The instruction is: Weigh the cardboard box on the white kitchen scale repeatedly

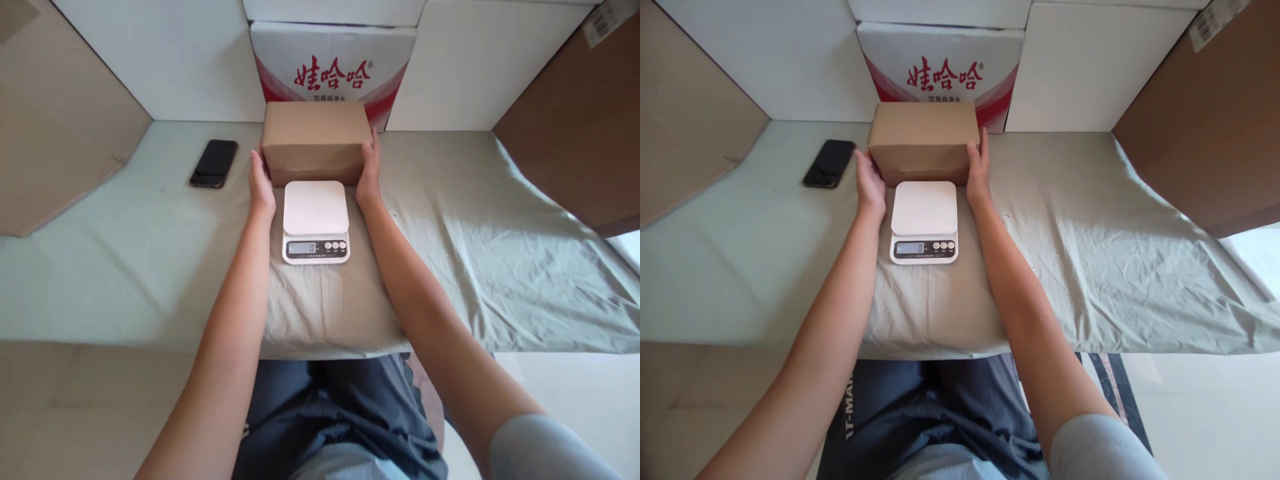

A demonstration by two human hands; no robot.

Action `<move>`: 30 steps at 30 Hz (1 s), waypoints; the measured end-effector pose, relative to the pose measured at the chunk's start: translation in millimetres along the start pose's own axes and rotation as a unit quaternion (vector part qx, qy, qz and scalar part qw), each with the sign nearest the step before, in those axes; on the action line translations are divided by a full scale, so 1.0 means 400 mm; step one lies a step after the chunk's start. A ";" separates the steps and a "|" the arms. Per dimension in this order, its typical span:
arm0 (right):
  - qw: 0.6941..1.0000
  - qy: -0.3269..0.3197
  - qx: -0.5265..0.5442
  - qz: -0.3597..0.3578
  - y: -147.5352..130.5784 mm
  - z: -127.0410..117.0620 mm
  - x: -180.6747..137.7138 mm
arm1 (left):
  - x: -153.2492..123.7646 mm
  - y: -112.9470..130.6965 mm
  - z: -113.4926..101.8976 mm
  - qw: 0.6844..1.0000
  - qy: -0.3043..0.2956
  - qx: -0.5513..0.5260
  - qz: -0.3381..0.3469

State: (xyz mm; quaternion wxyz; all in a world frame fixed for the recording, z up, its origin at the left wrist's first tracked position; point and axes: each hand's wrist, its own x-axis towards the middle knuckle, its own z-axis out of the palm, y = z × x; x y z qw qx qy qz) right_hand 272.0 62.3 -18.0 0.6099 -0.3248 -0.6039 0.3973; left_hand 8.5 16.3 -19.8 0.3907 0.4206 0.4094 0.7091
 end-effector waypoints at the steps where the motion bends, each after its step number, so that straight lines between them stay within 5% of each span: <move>1: 0.998 0.066 0.015 0.017 -0.006 -0.014 0.010 | 0.009 0.002 -0.017 1.000 0.016 0.015 0.002; 3: 0.982 0.178 0.037 0.046 -0.027 -0.053 0.020 | 0.027 0.009 -0.051 0.998 0.047 0.048 -0.003; 5: 0.980 0.188 0.032 0.048 -0.054 -0.093 0.009 | 0.037 0.019 -0.076 0.995 0.059 0.078 -0.015; 9: 0.984 0.149 0.034 0.086 -0.072 -0.121 -0.065 | -0.001 0.051 -0.069 0.993 0.063 0.096 -0.040; 15: 0.991 0.084 0.047 0.096 -0.027 -0.046 -0.112 | -0.090 0.096 0.007 0.993 0.048 0.079 -0.068; 24: 0.997 0.011 0.058 0.041 -0.060 -0.012 -0.097 | -0.076 0.085 0.013 0.994 0.037 0.076 -0.069; 30: 0.995 0.004 0.059 0.078 -0.097 0.006 -0.101 | -0.085 0.102 0.029 0.994 0.044 0.045 -0.091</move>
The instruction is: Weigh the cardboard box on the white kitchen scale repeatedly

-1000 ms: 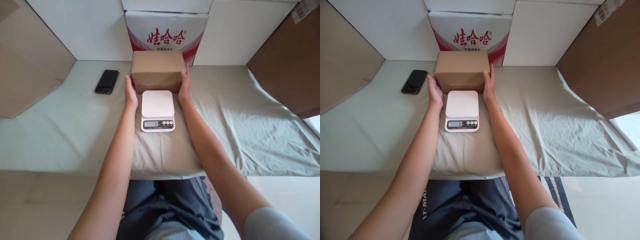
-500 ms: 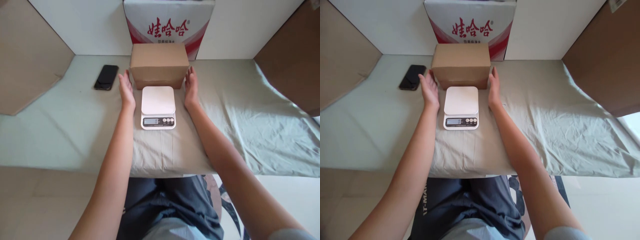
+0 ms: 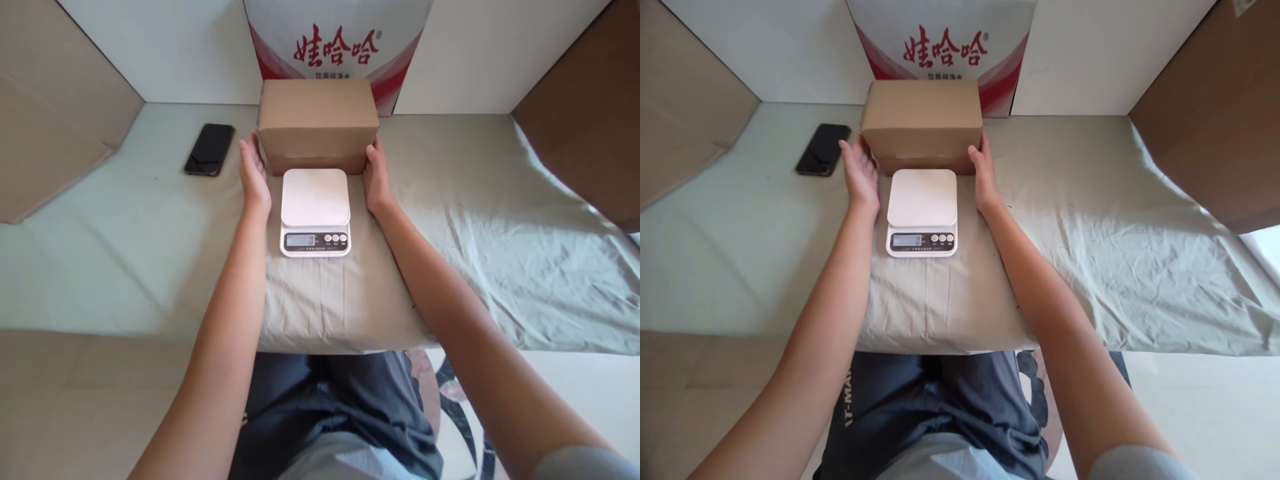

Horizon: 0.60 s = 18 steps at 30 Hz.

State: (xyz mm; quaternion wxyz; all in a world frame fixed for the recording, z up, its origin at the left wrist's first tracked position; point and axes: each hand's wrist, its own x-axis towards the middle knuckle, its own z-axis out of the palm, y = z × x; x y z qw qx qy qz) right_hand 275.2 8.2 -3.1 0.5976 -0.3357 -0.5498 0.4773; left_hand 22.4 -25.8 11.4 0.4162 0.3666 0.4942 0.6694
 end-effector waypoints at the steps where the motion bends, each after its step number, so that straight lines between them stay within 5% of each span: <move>1: 1.000 -0.003 -0.010 0.006 -0.006 0.002 -0.002 | 0.002 -0.002 0.000 1.000 -0.001 -0.007 -0.001; 18: 0.999 -0.023 0.024 0.027 0.042 -0.024 0.036 | 0.049 -0.064 -0.022 0.998 -0.041 -0.020 0.049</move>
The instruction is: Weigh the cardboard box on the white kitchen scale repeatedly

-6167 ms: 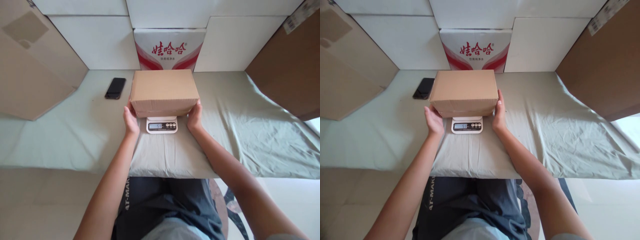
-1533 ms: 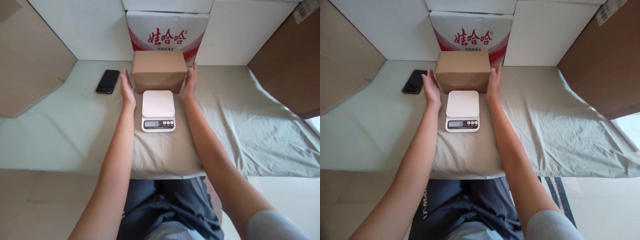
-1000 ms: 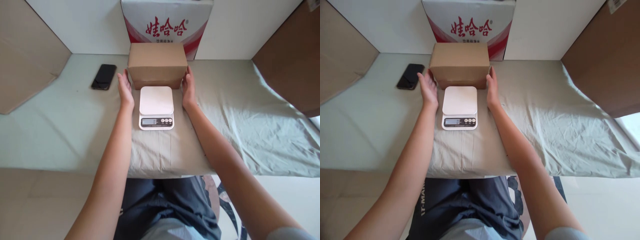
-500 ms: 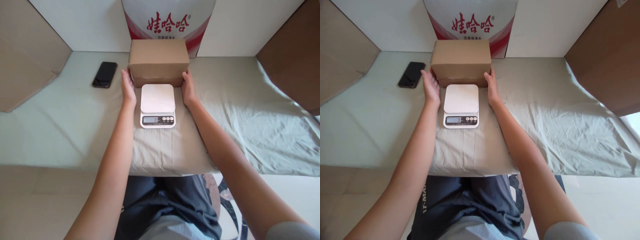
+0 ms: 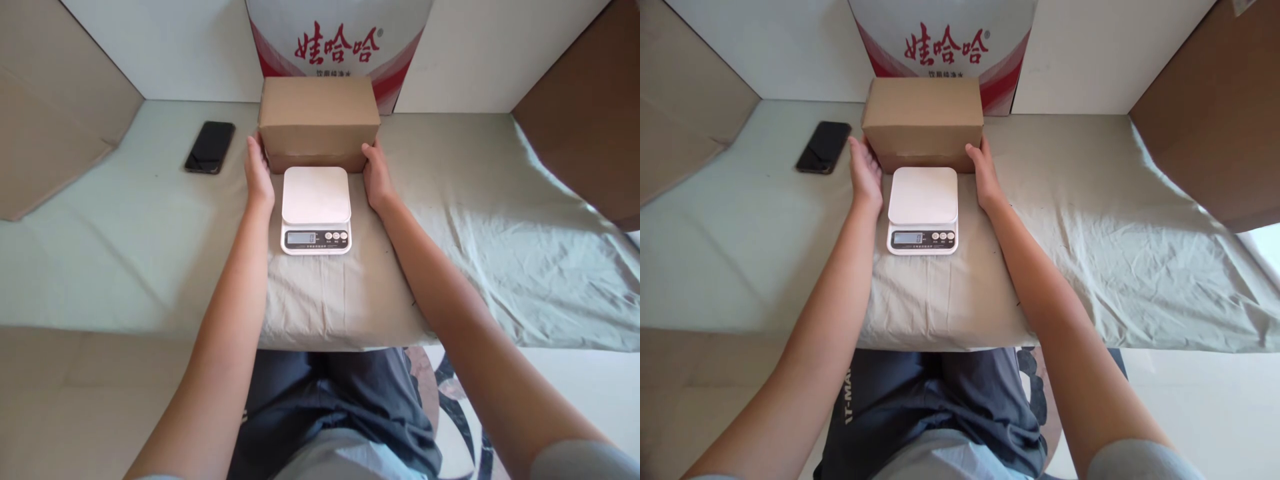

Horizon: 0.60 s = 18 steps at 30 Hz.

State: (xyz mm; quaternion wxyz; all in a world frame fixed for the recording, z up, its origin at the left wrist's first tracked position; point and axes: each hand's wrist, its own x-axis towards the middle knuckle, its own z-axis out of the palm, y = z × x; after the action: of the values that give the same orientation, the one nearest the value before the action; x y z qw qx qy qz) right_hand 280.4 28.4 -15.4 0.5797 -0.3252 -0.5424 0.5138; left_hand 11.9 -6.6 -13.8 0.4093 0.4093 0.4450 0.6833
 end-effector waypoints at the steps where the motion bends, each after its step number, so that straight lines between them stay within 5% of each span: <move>1: 1.000 -0.002 -0.001 -0.001 -0.007 0.003 -0.006 | 0.000 0.002 0.001 1.000 -0.004 0.002 0.000; 12: 0.999 -0.021 -0.031 0.012 0.022 -0.016 0.017 | -0.025 0.023 0.032 1.000 0.010 0.003 -0.006; 18: 0.997 0.007 -0.077 -0.019 -0.045 0.016 -0.041 | -0.035 0.036 0.050 0.999 0.032 -0.001 -0.012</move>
State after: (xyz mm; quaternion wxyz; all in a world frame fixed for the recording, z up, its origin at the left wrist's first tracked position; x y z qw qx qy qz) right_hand 280.6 6.9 -2.4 0.5665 -0.3617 -0.5824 0.4573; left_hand 32.2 -18.0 2.4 0.4038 0.3815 0.4618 0.6915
